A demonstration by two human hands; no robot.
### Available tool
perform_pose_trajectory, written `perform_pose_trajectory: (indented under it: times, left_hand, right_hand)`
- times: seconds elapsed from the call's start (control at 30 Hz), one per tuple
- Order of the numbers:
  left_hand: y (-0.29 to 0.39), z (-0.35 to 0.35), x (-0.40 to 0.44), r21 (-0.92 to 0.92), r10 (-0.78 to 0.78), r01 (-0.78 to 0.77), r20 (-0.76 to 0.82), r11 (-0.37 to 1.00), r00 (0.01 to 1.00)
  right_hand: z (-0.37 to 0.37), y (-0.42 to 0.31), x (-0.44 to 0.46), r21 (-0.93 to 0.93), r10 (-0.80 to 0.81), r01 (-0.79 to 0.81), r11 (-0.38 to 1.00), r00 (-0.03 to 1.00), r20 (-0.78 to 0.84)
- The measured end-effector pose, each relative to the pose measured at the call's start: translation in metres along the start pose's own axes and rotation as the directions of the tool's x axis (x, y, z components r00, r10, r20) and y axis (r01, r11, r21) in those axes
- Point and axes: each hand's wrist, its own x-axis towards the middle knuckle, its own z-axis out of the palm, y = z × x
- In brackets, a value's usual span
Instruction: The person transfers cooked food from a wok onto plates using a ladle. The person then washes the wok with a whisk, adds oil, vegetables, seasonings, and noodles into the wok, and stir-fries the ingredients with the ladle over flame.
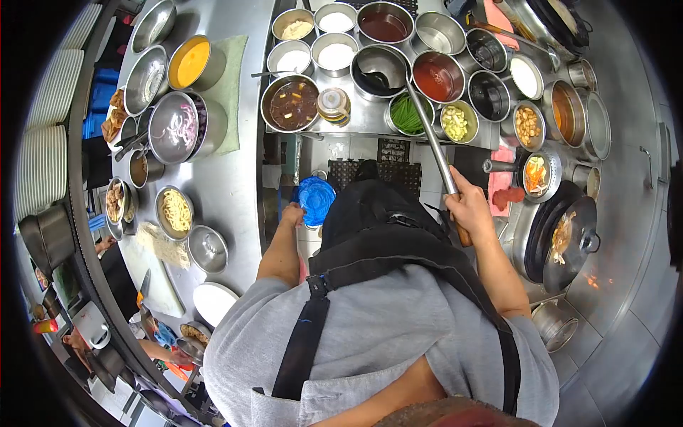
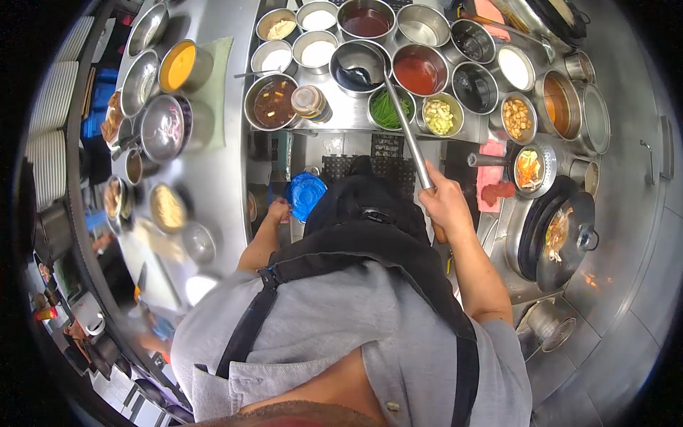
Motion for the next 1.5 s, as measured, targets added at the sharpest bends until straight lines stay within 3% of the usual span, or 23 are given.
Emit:
perform_pose_trajectory:
  times: [0.07,0.1,0.17,0.53,0.73,0.77,0.83,0.87,0.9,0.97,1.03,1.07,1.1,1.13,1.17,1.2,1.23,1.27,1.3,1.37,1.4,1.47,1.5]
  left_hand:
    - [-0.006,0.000,0.001,-0.009,-0.007,0.007,-0.013,1.000,1.000]
    - [-0.003,0.000,-0.004,-0.018,-0.008,0.008,-0.015,1.000,1.000]
    - [0.007,0.000,-0.012,-0.017,-0.003,0.002,-0.025,1.000,1.000]
    - [0.061,-0.009,-0.026,-0.088,0.103,-0.101,0.018,0.991,0.995]
    - [0.051,-0.011,-0.048,-0.097,0.086,-0.086,0.003,0.992,0.996]
    - [0.048,-0.011,-0.053,-0.080,0.094,-0.094,0.004,0.992,0.996]
    - [0.016,-0.009,-0.025,-0.236,0.161,-0.147,0.041,0.961,0.986]
    - [0.001,-0.014,-0.006,0.412,0.525,-0.595,0.280,0.690,0.803]
    - [-0.013,-0.018,0.009,0.750,0.772,-0.658,0.457,-0.068,0.442]
    - [-0.002,-0.008,-0.032,0.716,0.748,-0.670,0.333,0.196,0.574]
    - [-0.011,0.014,-0.012,0.611,0.439,-0.455,0.190,0.647,0.878]
    - [-0.009,0.025,-0.008,0.632,0.445,-0.477,0.225,0.610,0.867]
    - [-0.006,0.036,-0.014,0.409,0.318,-0.365,0.179,0.837,0.931]
    - [-0.006,0.049,-0.019,0.139,0.165,-0.189,0.167,0.972,0.972]
    - [0.004,0.058,-0.032,0.085,0.078,-0.097,0.205,0.992,0.976]
    - [0.021,0.070,-0.055,0.094,0.081,-0.103,0.213,0.990,0.974]
    - [0.038,0.082,-0.077,0.165,0.174,-0.211,0.215,0.963,0.961]
    - [0.053,0.099,-0.095,0.236,0.264,-0.314,0.220,0.920,0.939]
    - [0.064,0.115,-0.101,0.214,0.313,-0.359,0.219,0.908,0.924]
    - [0.086,0.139,-0.108,0.254,0.424,-0.468,0.209,0.847,0.881]
    - [0.098,0.151,-0.114,0.311,0.489,-0.529,0.201,0.790,0.849]
    - [0.113,0.161,-0.145,0.156,0.623,-0.652,0.200,0.742,0.756]
    - [0.116,0.162,-0.145,0.149,0.624,-0.651,0.192,0.744,0.757]
  right_hand:
    - [-0.001,-0.002,-0.002,0.266,0.056,-0.069,0.961,0.997,0.053]
    - [-0.003,-0.001,-0.003,0.271,0.053,-0.066,0.960,0.997,0.053]
    - [-0.006,0.001,-0.007,0.454,0.040,-0.067,0.889,0.997,0.068]
    - [-0.012,0.008,-0.026,0.592,0.046,-0.070,0.803,0.997,0.054]
    - [-0.019,0.014,-0.041,0.789,0.071,-0.118,0.603,0.993,0.094]
    - [-0.022,0.015,-0.049,0.849,0.058,-0.113,0.517,0.994,0.097]
    - [-0.035,0.020,-0.074,0.936,0.011,-0.076,0.343,0.997,0.077]
    - [-0.045,0.024,-0.092,0.951,0.018,-0.062,0.301,0.998,0.059]
    - [-0.054,0.034,-0.113,0.971,0.007,-0.038,0.237,0.999,0.037]
    - [-0.073,0.060,-0.162,0.995,-0.058,0.028,0.090,0.998,-0.023]
    - [-0.093,0.090,-0.222,0.986,0.018,0.141,0.092,0.990,-0.143]
    - [-0.103,0.102,-0.249,0.973,0.029,0.184,0.135,0.981,-0.190]
    - [-0.109,0.111,-0.278,0.953,0.066,0.263,0.148,0.959,-0.275]
    - [-0.113,0.126,-0.307,0.919,0.158,0.315,0.238,0.921,-0.357]
    - [-0.113,0.147,-0.327,0.870,0.237,0.346,0.350,0.866,-0.440]
    - [-0.112,0.172,-0.343,0.810,0.297,0.359,0.463,0.799,-0.523]
    - [-0.112,0.204,-0.357,0.809,0.305,0.361,0.464,0.793,-0.528]
    - [-0.113,0.241,-0.368,0.673,0.392,0.187,0.716,0.690,-0.609]
    - [-0.117,0.260,-0.377,0.582,0.412,0.077,0.810,0.630,-0.658]
    - [-0.127,0.288,-0.394,0.318,0.399,-0.243,0.917,0.508,-0.763]
    - [-0.134,0.297,-0.402,0.133,0.341,-0.425,0.896,0.462,-0.819]
    - [-0.126,0.337,-0.408,0.061,0.258,-0.413,0.909,0.441,-0.860]
    - [-0.120,0.354,-0.411,0.023,0.205,-0.419,0.908,0.395,-0.895]
